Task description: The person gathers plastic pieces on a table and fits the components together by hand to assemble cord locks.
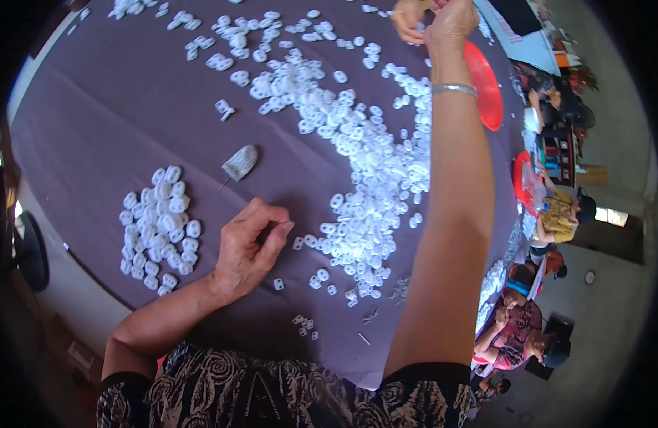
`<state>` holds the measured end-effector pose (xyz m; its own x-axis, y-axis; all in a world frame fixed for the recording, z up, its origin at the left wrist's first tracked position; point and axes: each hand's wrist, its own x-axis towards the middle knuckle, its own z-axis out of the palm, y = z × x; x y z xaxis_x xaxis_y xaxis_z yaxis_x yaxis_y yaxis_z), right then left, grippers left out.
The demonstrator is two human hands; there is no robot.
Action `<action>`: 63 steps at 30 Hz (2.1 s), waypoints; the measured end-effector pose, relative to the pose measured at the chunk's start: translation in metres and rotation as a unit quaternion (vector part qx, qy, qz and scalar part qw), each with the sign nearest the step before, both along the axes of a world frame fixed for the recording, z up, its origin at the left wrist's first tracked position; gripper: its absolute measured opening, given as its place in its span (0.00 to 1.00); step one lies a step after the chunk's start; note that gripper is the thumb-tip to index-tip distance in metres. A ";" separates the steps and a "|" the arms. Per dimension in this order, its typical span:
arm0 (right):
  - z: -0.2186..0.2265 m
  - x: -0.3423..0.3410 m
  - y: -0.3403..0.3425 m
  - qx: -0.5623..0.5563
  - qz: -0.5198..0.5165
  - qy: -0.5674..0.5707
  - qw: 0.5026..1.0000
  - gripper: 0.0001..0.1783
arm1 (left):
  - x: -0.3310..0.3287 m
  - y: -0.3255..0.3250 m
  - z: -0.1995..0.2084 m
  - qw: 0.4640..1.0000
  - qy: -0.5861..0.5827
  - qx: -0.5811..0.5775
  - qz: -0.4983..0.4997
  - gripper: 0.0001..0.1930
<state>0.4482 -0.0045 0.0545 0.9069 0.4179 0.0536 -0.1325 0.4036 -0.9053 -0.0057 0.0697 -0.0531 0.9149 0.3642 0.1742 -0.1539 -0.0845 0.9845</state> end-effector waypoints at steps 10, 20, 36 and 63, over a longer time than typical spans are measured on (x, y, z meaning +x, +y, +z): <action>-0.095 -0.170 0.092 -0.374 -0.015 -0.450 0.811 0.14 | -0.005 -0.001 -0.003 1.000 0.004 0.000 -0.002 0.03; -0.111 -0.197 0.110 -0.444 -0.108 -0.560 0.691 0.14 | -0.005 -0.003 -0.006 1.000 -0.011 0.009 -0.001 0.03; -0.106 -0.232 0.071 -0.385 -0.074 -0.620 0.679 0.16 | -0.005 -0.002 -0.001 1.000 0.009 0.026 -0.004 0.04; -0.103 -0.276 -0.072 -0.549 -0.054 -0.524 0.649 0.05 | -0.003 -0.007 -0.007 0.998 -0.019 0.068 0.001 0.03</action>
